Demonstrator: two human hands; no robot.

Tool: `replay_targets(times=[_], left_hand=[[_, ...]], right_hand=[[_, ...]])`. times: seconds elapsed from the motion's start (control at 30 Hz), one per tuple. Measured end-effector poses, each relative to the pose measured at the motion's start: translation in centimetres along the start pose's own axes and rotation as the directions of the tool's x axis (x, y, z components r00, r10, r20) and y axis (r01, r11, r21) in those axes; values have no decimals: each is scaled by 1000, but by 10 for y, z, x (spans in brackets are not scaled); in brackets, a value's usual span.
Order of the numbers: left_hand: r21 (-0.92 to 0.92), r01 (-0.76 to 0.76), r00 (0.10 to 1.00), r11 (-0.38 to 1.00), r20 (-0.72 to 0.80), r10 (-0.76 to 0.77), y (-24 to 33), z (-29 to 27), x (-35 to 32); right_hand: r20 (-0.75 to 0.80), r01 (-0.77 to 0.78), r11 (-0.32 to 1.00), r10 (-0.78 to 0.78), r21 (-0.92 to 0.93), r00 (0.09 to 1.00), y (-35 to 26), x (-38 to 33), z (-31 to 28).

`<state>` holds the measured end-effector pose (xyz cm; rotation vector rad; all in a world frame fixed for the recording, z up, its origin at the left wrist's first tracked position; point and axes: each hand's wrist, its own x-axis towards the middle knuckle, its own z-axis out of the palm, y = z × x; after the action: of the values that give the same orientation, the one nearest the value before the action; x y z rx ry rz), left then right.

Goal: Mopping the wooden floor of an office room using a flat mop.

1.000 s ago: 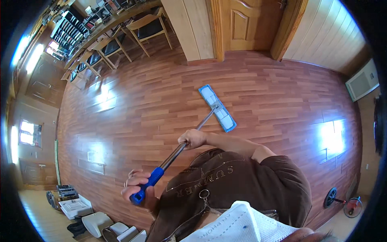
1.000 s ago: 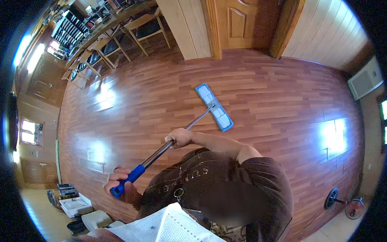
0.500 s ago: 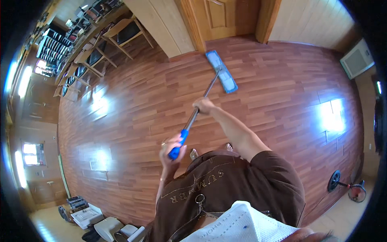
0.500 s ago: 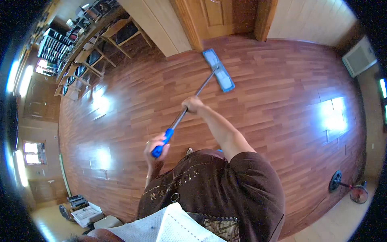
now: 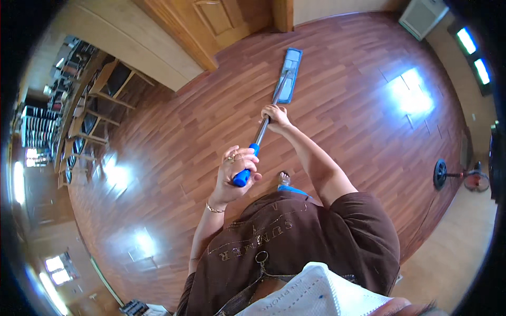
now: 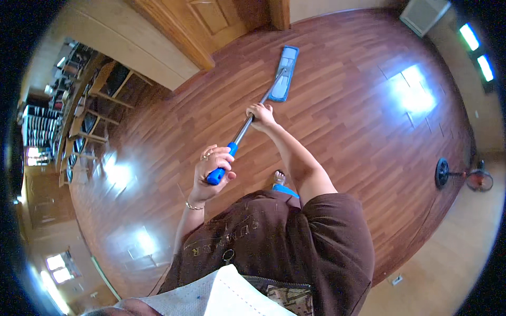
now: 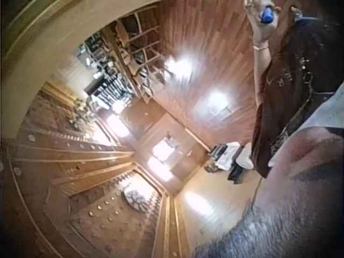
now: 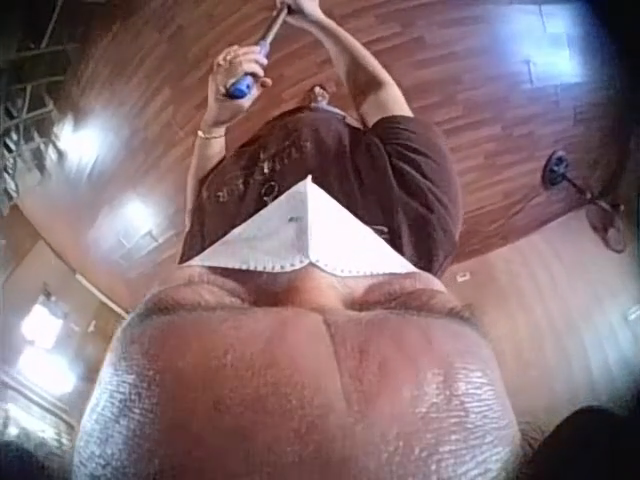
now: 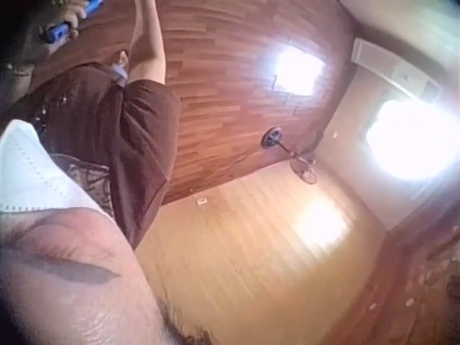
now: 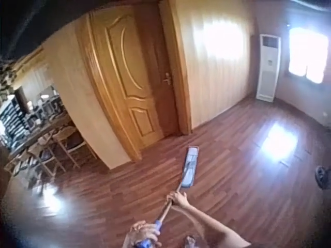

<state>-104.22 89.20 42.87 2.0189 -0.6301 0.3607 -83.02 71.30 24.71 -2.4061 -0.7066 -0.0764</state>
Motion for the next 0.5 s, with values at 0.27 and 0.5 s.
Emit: replay_targets(times=[0.27, 0.5], left_hand=[[-233, -166, 982, 958, 46, 182, -14, -276, 85], [-321, -11, 1000, 947, 7, 14, -59, -392, 237]], right_hand=[[-197, 43, 973, 2, 225, 980, -197, 123, -29], [-119, 158, 937, -126, 312, 985, -207, 298, -72]])
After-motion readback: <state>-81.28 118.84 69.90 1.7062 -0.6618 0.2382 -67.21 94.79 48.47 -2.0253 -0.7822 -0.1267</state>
